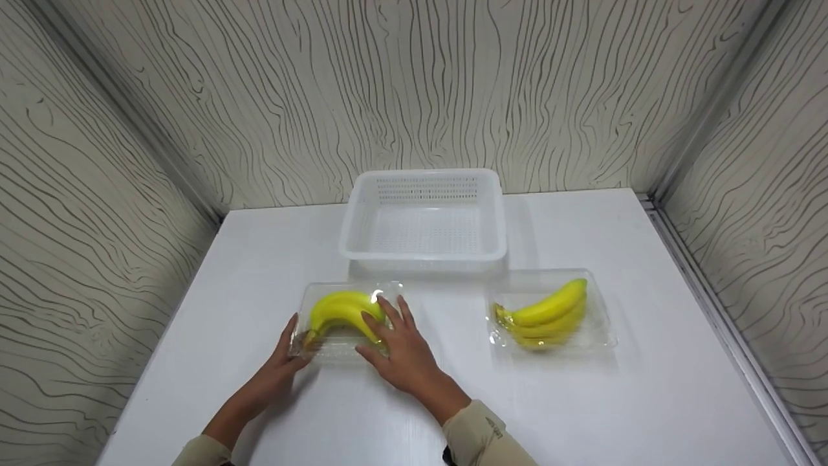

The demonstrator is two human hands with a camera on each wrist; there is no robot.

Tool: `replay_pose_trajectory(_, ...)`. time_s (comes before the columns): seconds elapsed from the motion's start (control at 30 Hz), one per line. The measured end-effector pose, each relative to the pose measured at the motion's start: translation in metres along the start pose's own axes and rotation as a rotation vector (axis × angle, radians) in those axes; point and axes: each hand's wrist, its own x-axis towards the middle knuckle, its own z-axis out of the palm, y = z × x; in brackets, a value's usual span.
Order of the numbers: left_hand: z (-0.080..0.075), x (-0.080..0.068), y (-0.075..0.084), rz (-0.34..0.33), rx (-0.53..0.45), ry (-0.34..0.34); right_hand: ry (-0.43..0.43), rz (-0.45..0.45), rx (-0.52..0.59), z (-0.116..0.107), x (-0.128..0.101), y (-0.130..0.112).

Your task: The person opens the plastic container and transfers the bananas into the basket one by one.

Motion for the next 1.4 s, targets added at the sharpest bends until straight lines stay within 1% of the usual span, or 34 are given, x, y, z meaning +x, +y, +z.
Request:
replay_pose_trajectory(0.23, 0.006, -0.004, -0.004, 0.015, 0.06, 0.008, 0.039, -0.029, 0.048, 0.002, -0.011, -0.002)
replay_pose_trajectory(0.43, 0.007, -0.003, -0.006, 0.031, 0.066, 0.0, 0.047, -0.024, 0.04, 0.0, -0.015, -0.001)
replay_pose_trajectory(0.57, 0.006, -0.004, -0.007, 0.036, 0.065, -0.014, 0.038, -0.016, 0.046, 0.0, -0.018, -0.002)
replay_pose_trajectory(0.7, 0.004, -0.007, -0.009, 0.028, 0.08, -0.009, 0.011, -0.023, 0.042, 0.001, -0.02, -0.004)
replay_pose_trajectory(0.8, 0.004, -0.007, -0.009, 0.033, 0.087, 0.0, 0.024, -0.036, 0.022, 0.001, -0.019, -0.006)
replay_pose_trajectory(0.87, 0.004, -0.006, -0.009, 0.035, 0.08, 0.002, 0.046, -0.05, -0.003, 0.0, -0.019, -0.007)
replay_pose_trajectory(0.93, 0.005, -0.005, -0.008, 0.031, 0.062, 0.003, 0.074, -0.07, -0.052, -0.001, -0.019, -0.008)
replay_pose_trajectory(1.07, 0.008, -0.003, -0.006, 0.013, 0.047, 0.019, 0.123, -0.135, -0.194, -0.003, -0.018, -0.007)
replay_pose_trajectory(1.2, 0.009, -0.002, -0.004, -0.004, 0.06, 0.037, 0.15, -0.212, -0.321, -0.007, -0.012, -0.008)
replay_pose_trajectory(1.3, 0.009, -0.002, -0.003, -0.009, 0.062, 0.042, 0.13, -0.259, -0.401, -0.012, -0.004, -0.011)
replay_pose_trajectory(1.4, 0.009, -0.001, -0.003, -0.005, 0.061, 0.04, 0.07, -0.282, -0.465, -0.014, 0.005, -0.016)
